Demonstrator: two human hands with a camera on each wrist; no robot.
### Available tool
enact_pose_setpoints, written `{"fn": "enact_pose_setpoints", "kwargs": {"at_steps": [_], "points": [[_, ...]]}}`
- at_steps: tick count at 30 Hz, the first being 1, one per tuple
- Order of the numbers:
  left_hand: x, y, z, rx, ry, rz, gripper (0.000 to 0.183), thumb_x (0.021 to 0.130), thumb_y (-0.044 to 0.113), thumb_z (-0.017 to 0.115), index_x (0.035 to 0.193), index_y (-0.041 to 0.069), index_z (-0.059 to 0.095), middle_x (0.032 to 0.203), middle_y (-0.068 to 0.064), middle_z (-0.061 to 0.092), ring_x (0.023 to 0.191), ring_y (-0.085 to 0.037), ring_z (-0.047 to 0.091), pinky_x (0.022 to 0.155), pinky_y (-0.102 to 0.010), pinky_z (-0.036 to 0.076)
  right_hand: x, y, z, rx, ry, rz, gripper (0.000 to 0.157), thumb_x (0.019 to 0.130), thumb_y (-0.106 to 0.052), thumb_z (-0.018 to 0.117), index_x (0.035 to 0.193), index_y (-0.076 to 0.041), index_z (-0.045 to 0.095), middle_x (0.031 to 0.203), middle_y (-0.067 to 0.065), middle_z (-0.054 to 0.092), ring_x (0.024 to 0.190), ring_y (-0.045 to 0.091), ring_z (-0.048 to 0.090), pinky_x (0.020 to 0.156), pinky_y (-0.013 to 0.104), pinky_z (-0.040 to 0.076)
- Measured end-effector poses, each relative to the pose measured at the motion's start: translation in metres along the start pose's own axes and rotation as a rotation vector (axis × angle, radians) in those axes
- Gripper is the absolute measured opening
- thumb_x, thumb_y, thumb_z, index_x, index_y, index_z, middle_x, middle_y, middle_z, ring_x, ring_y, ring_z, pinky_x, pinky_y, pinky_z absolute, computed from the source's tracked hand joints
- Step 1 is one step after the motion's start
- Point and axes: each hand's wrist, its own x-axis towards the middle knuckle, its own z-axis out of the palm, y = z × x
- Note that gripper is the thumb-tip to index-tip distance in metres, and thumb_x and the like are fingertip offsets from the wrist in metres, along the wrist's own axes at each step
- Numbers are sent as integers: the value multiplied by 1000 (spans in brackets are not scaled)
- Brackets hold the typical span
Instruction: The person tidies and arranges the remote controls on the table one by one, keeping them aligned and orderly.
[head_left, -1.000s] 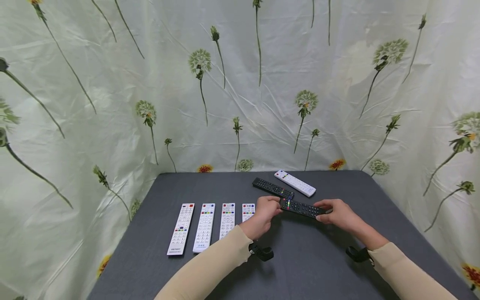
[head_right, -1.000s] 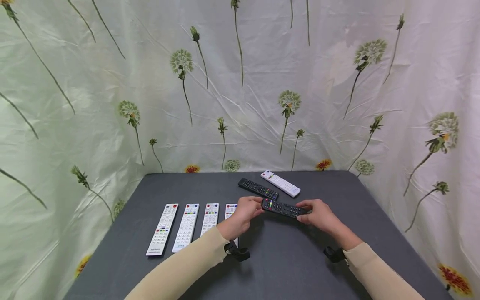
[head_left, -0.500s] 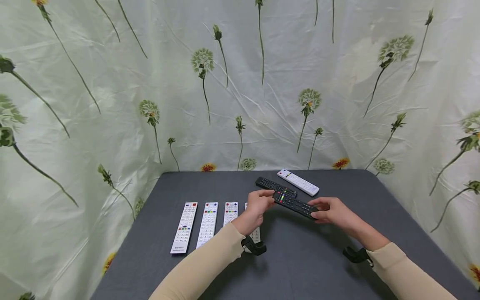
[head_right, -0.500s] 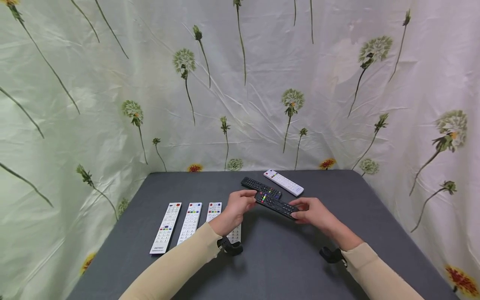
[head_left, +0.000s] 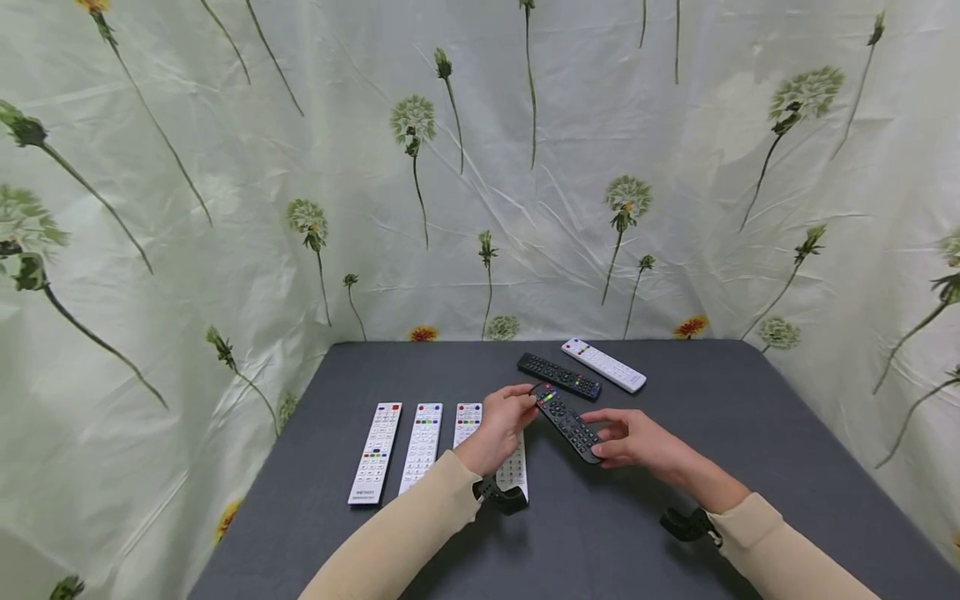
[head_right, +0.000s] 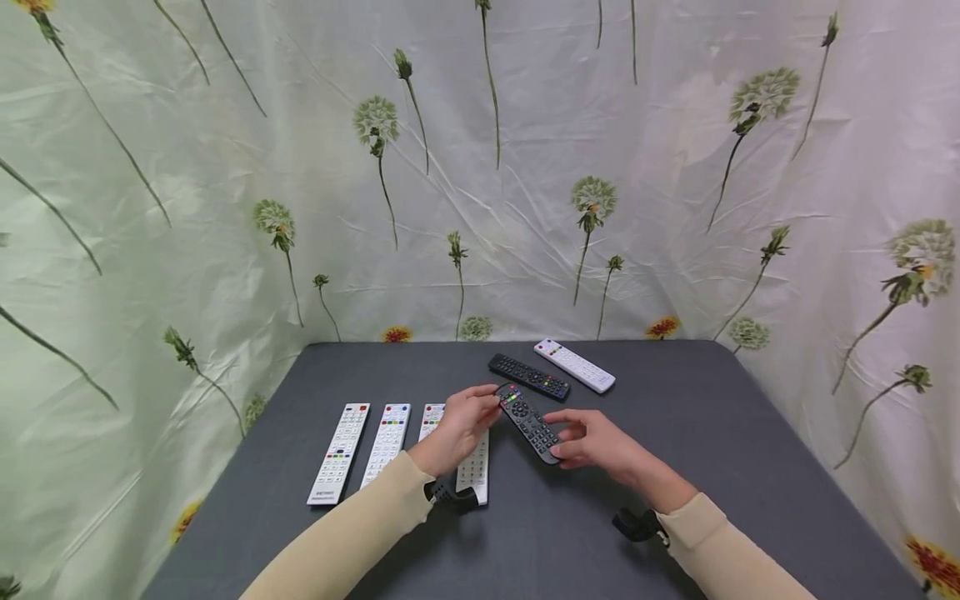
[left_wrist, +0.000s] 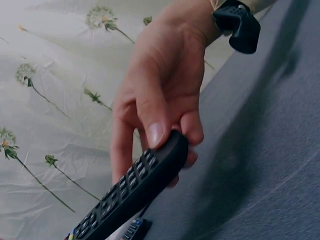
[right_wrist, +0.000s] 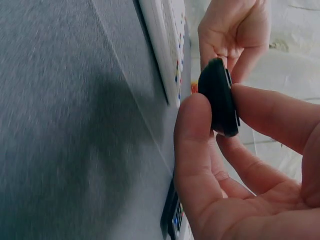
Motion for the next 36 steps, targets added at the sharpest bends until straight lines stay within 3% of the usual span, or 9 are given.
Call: {"fn": "enact_pose_setpoints", "kwargs": {"at_steps": [6, 11, 15, 20, 25, 29, 34, 36], "points": [[-7, -6, -2, -3, -19, 30, 36, 91, -8, 63, 127, -8, 63, 119, -21, 66, 95, -19, 68, 89, -34, 55, 5, -1, 14, 10, -2, -11, 70, 89, -7, 74, 149, 5, 40, 98, 13, 66, 87, 22, 67, 82, 45, 58], [-19, -14, -4, 114, -83, 69, 44, 93, -7, 61, 137, -9, 55, 125, -22, 66, 108, -24, 67, 93, -40, 53, 7, 1, 26, 52, -6, -17, 80, 89, -5, 74, 154, 5, 29, 98, 15, 68, 87, 23, 68, 81, 44, 58], [-32, -21, -5, 201, -140, 91, 47, 94, -7, 59, 140, -7, 52, 125, -20, 66, 109, -22, 66, 91, -41, 54, 9, 7, 35, 79, 13, -48, 85, 88, -3, 73, 156, 3, 23, 100, 18, 68, 88, 24, 69, 80, 42, 58], [-49, -28, -6, 231, -100, 116, 52, 92, -9, 60, 143, -3, 51, 130, -18, 64, 113, -23, 64, 92, -42, 53, 12, 12, 45, 85, 44, -58, 87, 87, -5, 74, 158, -3, 24, 101, 19, 68, 88, 25, 69, 78, 41, 58], [-64, -34, -2, 242, -64, 113, 58, 91, -8, 56, 148, -3, 46, 143, -19, 55, 131, -29, 52, 106, -46, 43, 12, 16, 55, 98, 89, -47, 89, 86, -4, 75, 158, -6, 24, 100, 18, 69, 87, 25, 69, 77, 41, 59], [-72, -39, 5, 201, -107, 65, 66, 89, -5, 55, 152, -5, 36, 153, -21, 42, 142, -32, 38, 114, -50, 31, 11, 19, 61, 117, 121, -46, 91, 85, 1, 74, 158, -2, 22, 100, 19, 69, 87, 25, 69, 78, 40, 59], [-80, -42, 8, 152, -152, 25, 78, 83, 0, 55, 157, -1, 29, 162, -18, 28, 150, -34, 17, 119, -55, 12, 11, 20, 66, 18, 168, -11, 89, 82, -1, 76, 156, 2, 26, 97, 14, 70, 85, 22, 67, 73, 35, 56], [-83, -42, 8, 143, -152, 13, 80, 80, 0, 53, 157, 1, 30, 163, -19, 25, 149, -35, 15, 118, -55, 12, 12, 22, 67, -45, 188, -2, 88, 81, -3, 77, 155, 3, 29, 96, 11, 70, 83, 21, 65, 69, 33, 52]]}}
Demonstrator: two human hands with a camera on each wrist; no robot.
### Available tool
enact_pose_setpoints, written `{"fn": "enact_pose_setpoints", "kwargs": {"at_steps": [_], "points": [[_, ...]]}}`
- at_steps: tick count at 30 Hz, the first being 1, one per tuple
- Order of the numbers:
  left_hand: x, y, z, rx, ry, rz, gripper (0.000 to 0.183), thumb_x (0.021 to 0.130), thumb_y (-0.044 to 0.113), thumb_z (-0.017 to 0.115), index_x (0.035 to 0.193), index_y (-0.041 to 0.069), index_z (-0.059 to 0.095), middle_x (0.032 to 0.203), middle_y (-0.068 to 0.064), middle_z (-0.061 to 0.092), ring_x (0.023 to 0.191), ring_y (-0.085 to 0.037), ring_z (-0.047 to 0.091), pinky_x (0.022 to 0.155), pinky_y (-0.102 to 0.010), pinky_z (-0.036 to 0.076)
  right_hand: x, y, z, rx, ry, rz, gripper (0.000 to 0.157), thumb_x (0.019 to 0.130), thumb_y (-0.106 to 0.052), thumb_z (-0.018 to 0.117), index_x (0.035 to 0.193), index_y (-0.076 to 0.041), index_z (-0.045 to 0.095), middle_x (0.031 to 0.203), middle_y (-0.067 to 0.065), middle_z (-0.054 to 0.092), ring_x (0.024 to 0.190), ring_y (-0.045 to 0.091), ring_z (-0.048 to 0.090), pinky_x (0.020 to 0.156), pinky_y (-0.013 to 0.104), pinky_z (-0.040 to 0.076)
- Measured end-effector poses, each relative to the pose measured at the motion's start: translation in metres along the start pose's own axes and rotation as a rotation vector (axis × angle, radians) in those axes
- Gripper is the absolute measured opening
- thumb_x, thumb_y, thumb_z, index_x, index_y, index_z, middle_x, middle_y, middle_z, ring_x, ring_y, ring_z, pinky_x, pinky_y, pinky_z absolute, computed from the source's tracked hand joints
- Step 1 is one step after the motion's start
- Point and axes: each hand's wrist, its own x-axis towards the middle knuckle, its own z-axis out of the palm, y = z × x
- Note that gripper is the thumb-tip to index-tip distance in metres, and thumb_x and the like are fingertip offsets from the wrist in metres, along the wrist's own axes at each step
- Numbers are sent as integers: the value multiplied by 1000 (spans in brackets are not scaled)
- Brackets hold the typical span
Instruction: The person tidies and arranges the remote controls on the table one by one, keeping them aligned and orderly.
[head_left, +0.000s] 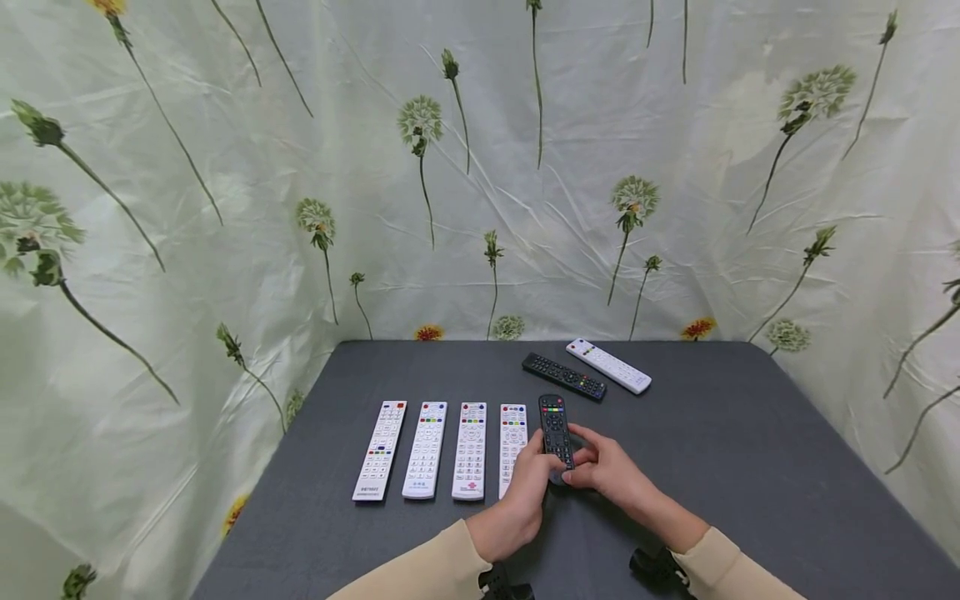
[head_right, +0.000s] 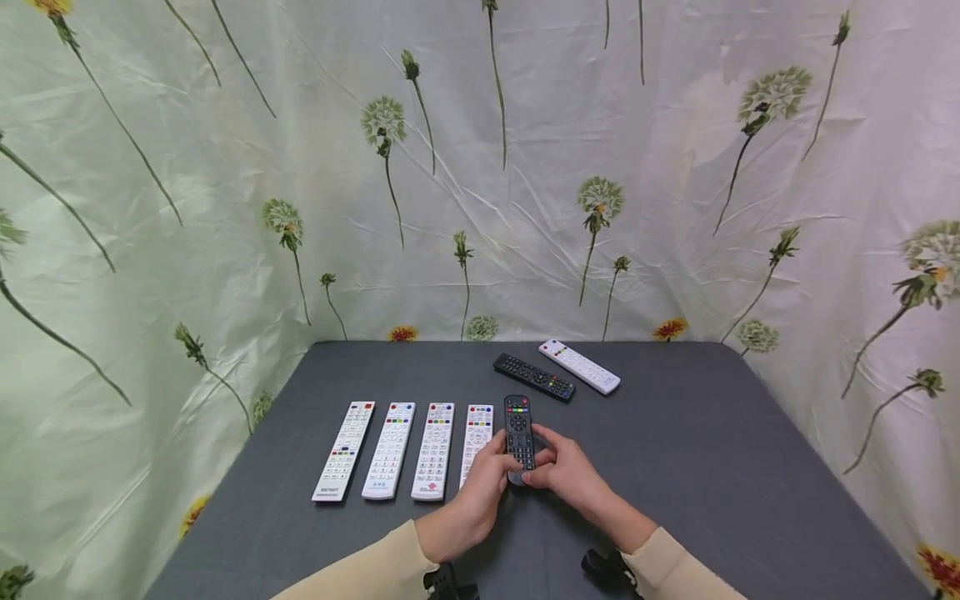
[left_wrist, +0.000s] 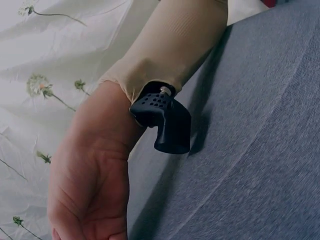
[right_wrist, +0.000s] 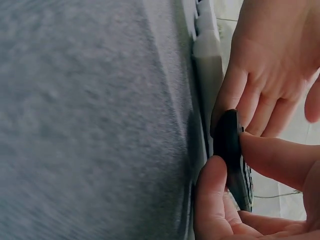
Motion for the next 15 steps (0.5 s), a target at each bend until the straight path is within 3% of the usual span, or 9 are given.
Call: {"fn": "enact_pose_setpoints", "kwargs": {"at_steps": [3, 9, 15], "points": [[-2, -1, 0, -21, -10, -20, 83, 76, 0, 50, 157, 4, 32, 163, -19, 22, 147, -34, 17, 116, -52, 15, 1, 2, 2, -50, 14, -8, 86, 81, -4, 79, 153, 4, 33, 96, 11, 69, 83, 21, 64, 66, 32, 50], [-1, -4, -3, -65, -25, -16, 87, 72, 1, 43, 158, 0, 27, 164, -21, 18, 147, -33, 19, 113, -44, 19, 2, 4, 5, -79, 23, -50, 81, 79, -2, 80, 147, 13, 37, 97, 12, 67, 81, 21, 64, 66, 30, 51], [1, -7, -4, -73, -10, -22, 87, 73, 4, 42, 158, 0, 25, 164, -21, 17, 147, -34, 17, 113, -46, 18, 0, 6, 8, -144, 82, -37, 73, 75, -4, 83, 138, 14, 50, 98, 11, 67, 79, 19, 64, 65, 29, 51]]}}
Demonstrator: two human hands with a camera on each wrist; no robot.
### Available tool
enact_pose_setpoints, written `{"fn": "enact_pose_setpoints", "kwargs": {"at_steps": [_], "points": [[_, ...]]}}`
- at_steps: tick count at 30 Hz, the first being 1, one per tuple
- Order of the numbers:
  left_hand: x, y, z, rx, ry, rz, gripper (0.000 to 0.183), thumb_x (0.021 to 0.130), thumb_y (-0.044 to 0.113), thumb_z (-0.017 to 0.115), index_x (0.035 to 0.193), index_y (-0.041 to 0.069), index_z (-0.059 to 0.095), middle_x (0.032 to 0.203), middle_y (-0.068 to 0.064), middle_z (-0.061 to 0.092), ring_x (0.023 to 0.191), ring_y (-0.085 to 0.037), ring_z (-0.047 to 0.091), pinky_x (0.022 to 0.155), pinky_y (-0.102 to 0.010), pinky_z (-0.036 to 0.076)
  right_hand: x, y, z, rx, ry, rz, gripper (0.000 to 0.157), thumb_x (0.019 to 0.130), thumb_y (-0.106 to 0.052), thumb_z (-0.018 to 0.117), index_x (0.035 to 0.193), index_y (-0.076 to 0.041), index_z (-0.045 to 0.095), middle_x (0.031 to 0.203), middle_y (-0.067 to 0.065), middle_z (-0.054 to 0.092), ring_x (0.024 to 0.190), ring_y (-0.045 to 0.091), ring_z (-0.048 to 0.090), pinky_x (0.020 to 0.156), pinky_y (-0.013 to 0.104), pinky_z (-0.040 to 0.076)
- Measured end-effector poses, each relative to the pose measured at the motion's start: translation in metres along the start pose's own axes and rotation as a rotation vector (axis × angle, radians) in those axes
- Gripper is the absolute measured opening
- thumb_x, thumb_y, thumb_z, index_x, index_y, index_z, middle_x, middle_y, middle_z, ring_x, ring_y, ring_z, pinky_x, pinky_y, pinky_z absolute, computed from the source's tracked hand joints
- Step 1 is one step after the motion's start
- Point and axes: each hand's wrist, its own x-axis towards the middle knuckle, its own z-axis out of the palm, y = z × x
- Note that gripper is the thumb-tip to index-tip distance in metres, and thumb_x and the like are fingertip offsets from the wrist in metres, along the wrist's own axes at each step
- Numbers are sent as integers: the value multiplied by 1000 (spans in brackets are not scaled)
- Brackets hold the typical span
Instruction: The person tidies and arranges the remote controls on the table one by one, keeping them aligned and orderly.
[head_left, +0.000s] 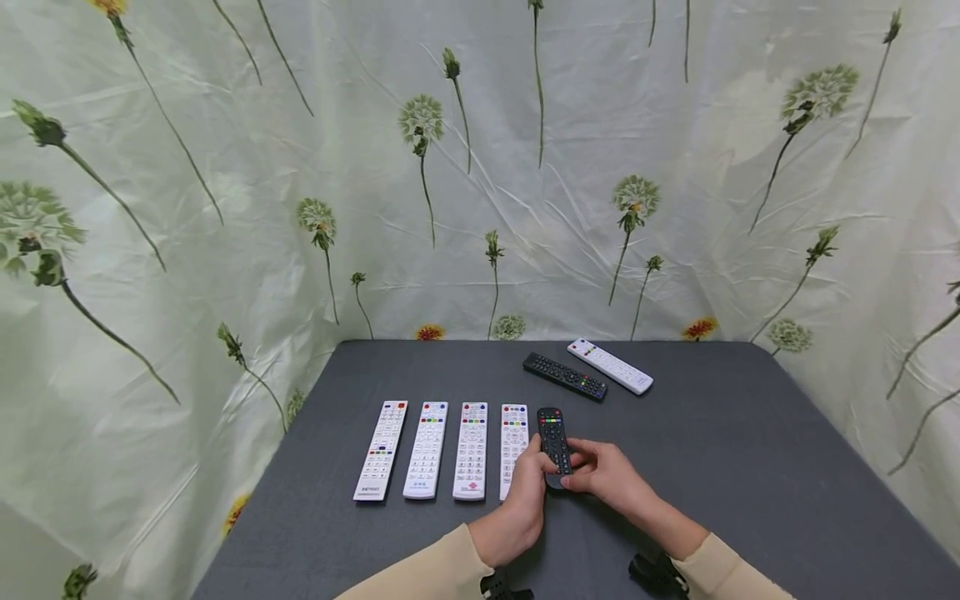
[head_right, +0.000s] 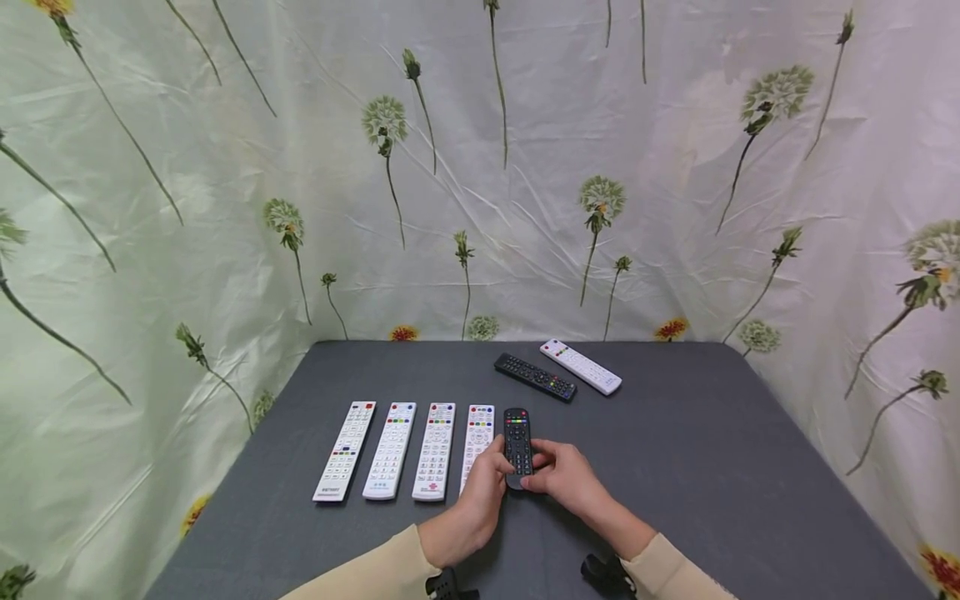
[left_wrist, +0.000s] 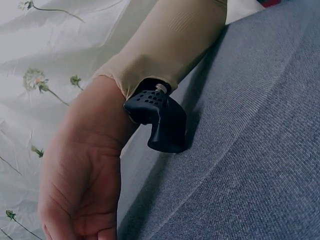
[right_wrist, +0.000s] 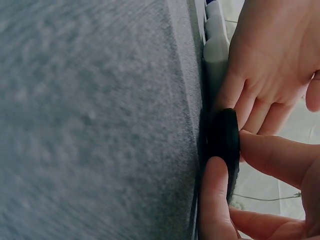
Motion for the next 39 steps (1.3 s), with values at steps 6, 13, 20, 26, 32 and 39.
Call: {"fn": "enact_pose_setpoints", "kwargs": {"at_steps": [6, 13, 20, 26, 32, 39], "points": [[-1, 0, 0, 22, 23, -8, 88, 74, 6, 44, 159, 0, 22, 166, -19, 12, 149, -35, 11, 115, -50, 13, -1, -1, 2, -20, 35, 40, 71, 74, -5, 84, 136, 10, 55, 99, 9, 65, 79, 19, 63, 63, 29, 50], [-3, 0, -2, 31, -17, 27, 83, 72, 4, 43, 155, 7, 38, 159, -17, 31, 141, -32, 26, 101, -38, 27, -1, 1, 3, -46, 48, 37, 70, 73, -6, 84, 136, 10, 56, 99, 8, 65, 80, 18, 63, 63, 28, 51], [-1, 0, -3, 42, 7, 51, 75, 74, 1, 46, 149, 3, 46, 152, -19, 42, 137, -32, 32, 99, -37, 30, -2, 0, 3, -44, 58, 28, 70, 73, -5, 84, 136, 9, 56, 99, 8, 65, 79, 19, 63, 62, 28, 50], [0, 4, -2, 64, 40, 45, 74, 75, -1, 47, 149, 0, 45, 151, -21, 43, 135, -33, 35, 101, -39, 33, -3, -2, 3, -23, 50, 27, 70, 75, -6, 83, 137, 8, 55, 101, 9, 65, 79, 19, 63, 62, 29, 51], [1, 18, -3, 41, 56, 77, 74, 79, 1, 47, 152, -5, 37, 158, -24, 33, 145, -35, 26, 114, -47, 25, -1, -2, -5, 33, 30, 45, 68, 80, -6, 79, 141, 7, 51, 106, 15, 63, 80, 20, 64, 66, 33, 56], [18, 51, -15, 52, 51, 116, 63, 88, 3, 45, 151, 0, 41, 157, -21, 34, 148, -38, 23, 118, -50, 21, 8, -9, -24, 119, 53, 61, 63, 89, -3, 72, 145, 5, 46, 119, 24, 58, 91, 24, 64, 76, 42, 59]]}}
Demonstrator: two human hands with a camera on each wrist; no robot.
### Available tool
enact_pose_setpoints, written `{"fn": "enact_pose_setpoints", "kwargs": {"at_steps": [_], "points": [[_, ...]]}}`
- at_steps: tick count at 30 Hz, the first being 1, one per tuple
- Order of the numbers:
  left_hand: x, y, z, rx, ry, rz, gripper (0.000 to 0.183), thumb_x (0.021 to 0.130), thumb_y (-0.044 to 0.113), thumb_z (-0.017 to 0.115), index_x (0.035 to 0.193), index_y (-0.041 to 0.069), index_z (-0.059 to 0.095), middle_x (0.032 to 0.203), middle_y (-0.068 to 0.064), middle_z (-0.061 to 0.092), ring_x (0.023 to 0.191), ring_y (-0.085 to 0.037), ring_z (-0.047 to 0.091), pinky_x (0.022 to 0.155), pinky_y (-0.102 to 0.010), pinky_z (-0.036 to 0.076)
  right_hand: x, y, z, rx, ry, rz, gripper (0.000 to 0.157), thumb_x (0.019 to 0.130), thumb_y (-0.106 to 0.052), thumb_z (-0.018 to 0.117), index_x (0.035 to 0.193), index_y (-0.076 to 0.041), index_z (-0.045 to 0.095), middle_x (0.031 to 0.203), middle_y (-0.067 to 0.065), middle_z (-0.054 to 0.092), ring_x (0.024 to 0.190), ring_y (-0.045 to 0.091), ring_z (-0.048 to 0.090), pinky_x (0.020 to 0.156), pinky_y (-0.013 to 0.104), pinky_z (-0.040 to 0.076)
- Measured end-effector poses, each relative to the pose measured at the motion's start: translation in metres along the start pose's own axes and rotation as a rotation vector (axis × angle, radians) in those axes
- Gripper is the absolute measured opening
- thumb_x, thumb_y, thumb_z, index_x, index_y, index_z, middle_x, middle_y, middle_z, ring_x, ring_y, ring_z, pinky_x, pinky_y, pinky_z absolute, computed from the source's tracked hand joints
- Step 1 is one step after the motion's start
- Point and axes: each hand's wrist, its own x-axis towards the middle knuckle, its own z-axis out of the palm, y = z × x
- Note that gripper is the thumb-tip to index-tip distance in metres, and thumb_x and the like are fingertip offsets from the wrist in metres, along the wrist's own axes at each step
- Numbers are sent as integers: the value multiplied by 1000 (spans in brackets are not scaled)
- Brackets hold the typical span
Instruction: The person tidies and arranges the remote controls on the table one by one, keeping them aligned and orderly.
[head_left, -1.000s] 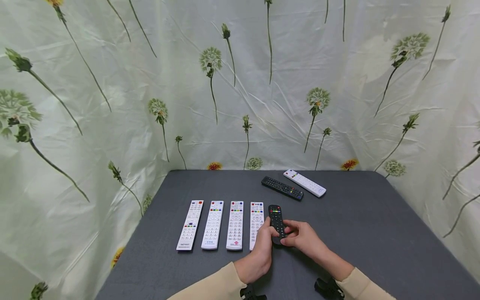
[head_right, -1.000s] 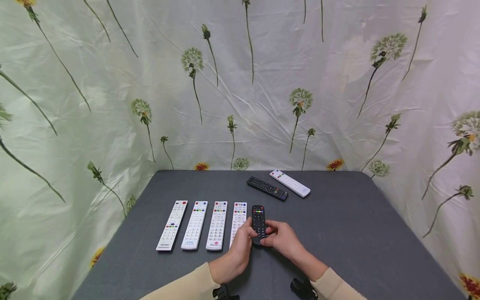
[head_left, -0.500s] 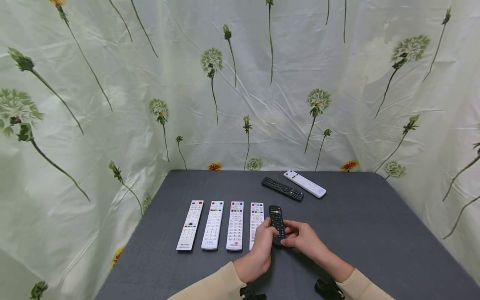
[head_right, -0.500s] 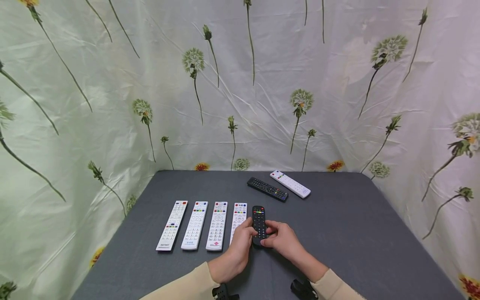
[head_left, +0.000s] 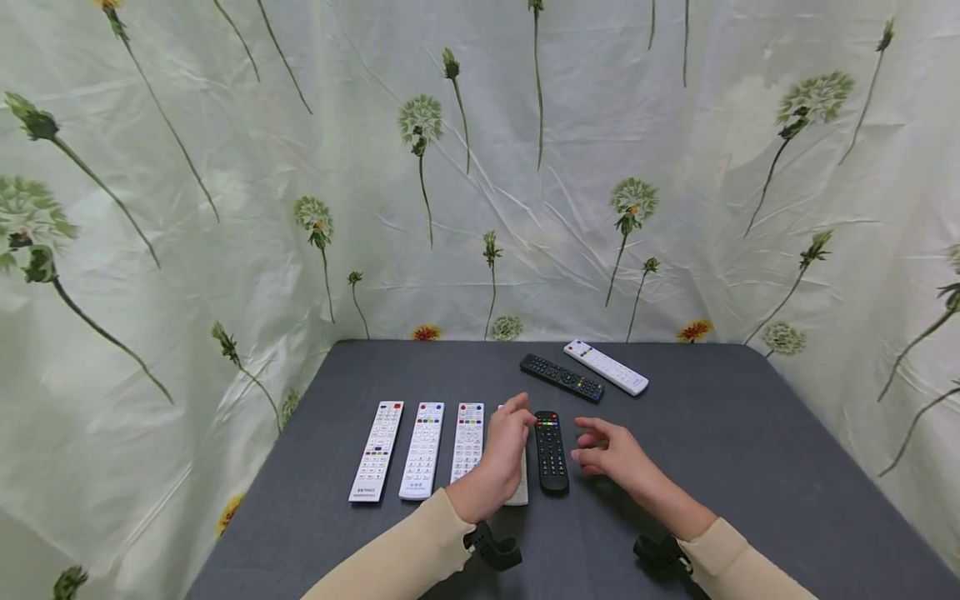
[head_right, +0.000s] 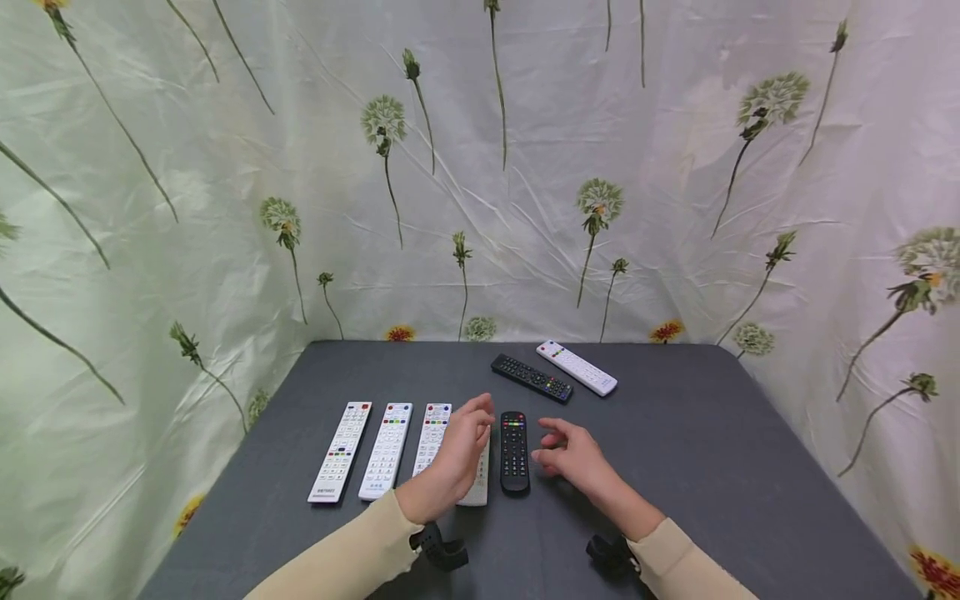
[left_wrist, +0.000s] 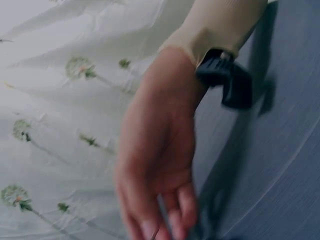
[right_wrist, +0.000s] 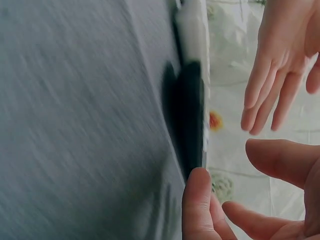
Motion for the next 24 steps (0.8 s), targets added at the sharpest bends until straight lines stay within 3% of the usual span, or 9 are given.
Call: {"fn": "enact_pose_setpoints", "kwargs": {"at_steps": [5, 9, 16, 24], "points": [[26, 16, -10, 32, -14, 35, 54, 93, 2, 44, 147, 0, 47, 150, -20, 43, 142, -38, 36, 117, -51, 26, 12, -7, -16, -9, 21, -27, 63, 90, -4, 70, 146, 8, 43, 117, 25, 59, 92, 23, 64, 78, 43, 59], [49, 22, -18, 45, -20, 24, 49, 96, 7, 47, 145, 0, 50, 145, -23, 48, 132, -38, 47, 114, -52, 30, 24, -9, -28, -11, 48, -30, 62, 92, -6, 68, 146, 9, 42, 113, 21, 61, 93, 24, 64, 79, 42, 59], [94, 22, -31, 70, -58, -20, 48, 102, 19, 50, 146, 1, 48, 147, -25, 46, 134, -42, 44, 113, -51, 33, 46, -5, -47, 75, 76, 12, 59, 95, -4, 62, 146, 13, 38, 112, 23, 63, 95, 31, 68, 82, 42, 58], [135, 18, -30, 87, -10, -21, 51, 99, 19, 56, 146, 0, 48, 145, -25, 49, 131, -41, 47, 110, -50, 37, 66, 2, -63, 96, 87, 97, 58, 98, -6, 60, 147, 13, 35, 128, 28, 55, 92, 27, 69, 79, 37, 59]]}}
